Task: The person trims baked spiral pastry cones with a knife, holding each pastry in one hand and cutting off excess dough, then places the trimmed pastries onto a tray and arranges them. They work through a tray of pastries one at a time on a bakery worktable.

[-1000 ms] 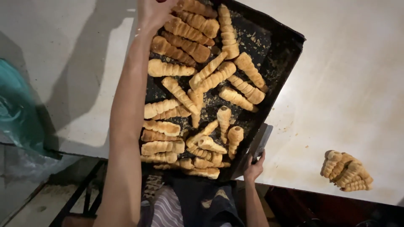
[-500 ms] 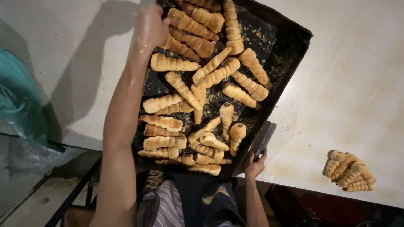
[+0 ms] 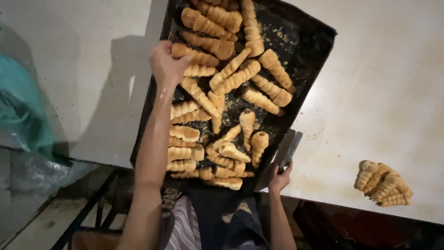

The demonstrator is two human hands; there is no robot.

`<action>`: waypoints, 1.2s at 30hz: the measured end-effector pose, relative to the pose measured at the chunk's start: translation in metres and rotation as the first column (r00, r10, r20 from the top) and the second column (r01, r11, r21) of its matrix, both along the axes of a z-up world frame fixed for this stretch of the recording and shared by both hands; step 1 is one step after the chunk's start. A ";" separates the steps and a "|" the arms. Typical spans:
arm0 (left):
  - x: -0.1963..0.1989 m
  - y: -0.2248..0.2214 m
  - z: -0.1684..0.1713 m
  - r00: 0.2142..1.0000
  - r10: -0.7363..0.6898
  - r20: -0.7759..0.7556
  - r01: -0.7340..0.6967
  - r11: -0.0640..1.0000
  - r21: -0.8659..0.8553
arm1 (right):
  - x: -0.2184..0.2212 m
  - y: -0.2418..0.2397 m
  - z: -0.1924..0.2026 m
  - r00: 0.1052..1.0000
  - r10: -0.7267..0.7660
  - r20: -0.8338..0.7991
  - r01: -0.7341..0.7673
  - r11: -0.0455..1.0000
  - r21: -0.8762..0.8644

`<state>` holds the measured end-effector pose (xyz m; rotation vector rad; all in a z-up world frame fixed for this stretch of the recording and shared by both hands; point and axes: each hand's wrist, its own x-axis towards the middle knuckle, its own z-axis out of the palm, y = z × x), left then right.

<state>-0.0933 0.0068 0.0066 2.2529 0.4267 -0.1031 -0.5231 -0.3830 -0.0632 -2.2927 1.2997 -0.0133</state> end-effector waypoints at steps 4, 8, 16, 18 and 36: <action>-0.022 -0.013 0.017 0.979 -0.031 0.203 0.057 0.991 -0.123 | -0.014 -0.014 -0.023 0.999 0.027 0.026 -0.025 0.997 -0.072; -0.035 -0.005 0.003 0.945 -0.107 0.311 0.192 0.947 -0.259 | -0.014 -0.011 -0.023 0.999 0.019 0.042 -0.018 0.999 -0.028; -0.053 -0.009 0.018 0.850 -0.523 -0.062 0.524 0.828 0.197 | 0.015 0.004 0.029 0.999 -0.045 -0.026 0.048 0.992 0.115; -0.062 -0.015 0.023 0.837 -0.543 -0.061 0.539 0.801 0.263 | 0.011 0.000 0.029 0.999 -0.047 -0.021 0.049 0.992 0.120; -0.266 -0.073 0.208 0.968 -0.211 0.136 0.136 -0.012 -0.991 | -0.009 -0.026 0.021 0.952 0.089 0.292 -0.184 0.931 0.315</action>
